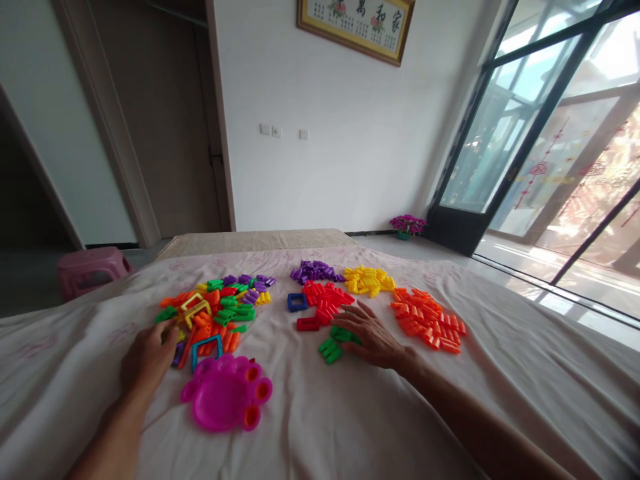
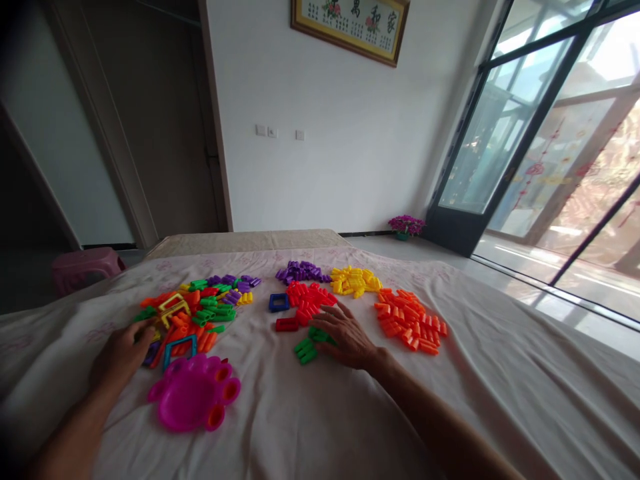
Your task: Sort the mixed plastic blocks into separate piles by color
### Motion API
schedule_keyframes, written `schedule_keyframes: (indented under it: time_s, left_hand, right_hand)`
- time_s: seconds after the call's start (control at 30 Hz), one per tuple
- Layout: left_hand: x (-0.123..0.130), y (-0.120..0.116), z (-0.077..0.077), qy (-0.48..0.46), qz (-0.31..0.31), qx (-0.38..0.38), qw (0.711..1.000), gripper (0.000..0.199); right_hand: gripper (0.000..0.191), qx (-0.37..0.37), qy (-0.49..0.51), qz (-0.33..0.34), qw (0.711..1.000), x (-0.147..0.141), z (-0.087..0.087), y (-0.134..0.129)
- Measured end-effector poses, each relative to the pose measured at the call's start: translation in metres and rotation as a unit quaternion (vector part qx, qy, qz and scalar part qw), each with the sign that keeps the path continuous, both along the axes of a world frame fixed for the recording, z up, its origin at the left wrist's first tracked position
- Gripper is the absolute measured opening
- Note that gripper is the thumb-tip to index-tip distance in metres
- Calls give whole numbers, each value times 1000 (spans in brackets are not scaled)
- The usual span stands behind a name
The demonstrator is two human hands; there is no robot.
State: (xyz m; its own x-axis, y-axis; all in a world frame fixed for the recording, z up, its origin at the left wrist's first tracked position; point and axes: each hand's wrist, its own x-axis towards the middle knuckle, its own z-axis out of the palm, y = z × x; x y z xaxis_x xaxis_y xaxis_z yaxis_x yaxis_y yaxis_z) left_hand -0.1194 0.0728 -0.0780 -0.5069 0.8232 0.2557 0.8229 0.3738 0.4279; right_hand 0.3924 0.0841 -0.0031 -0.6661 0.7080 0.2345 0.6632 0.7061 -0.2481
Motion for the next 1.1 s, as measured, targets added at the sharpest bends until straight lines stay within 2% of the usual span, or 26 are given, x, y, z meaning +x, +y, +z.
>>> schedule_keyframes:
  time_s: [0.13,0.23,0.33,0.43,0.57,0.7,0.77,0.97,1.1]
  left_hand:
    - [3,0,2,-10,11,-7,1000,56]
    - [4,0,3,-13,11,-7,1000,55]
    - [5,-1,5,-14,15,-8,1000,56]
    - [6,-1,6,-15,16,-9,1000,56]
    - [8,-2,9,-13,14,-8,1000,54]
    - [7,-1,9,-12,13,-7,1000,54]
    - [6,-1,8,-14,13,-8,1000,54]
    - [5,0,6,-18,7,-3,1000,53]
    - [3,1,4,-21,0,-1,1000,54]
  right_hand:
    - [32,39,47,-13,998,-9,7,-3]
    - [26,61,103,-20,993,-32,8,-4]
    - [21,47,149,0,988,-75,1,-2]
    - [19,19,147,40,988,-127,-11,6]
    - [34,-2,114,103,988,-190,-26,23]
    - [43,12,71,162,984,-230,-36,33]
    - [38,26,51,170,984,-240,-39,33]
    - [26,71,-13,101,992,-244,-41,29]
    - [29,60,13,72,995,-238,-43,28]
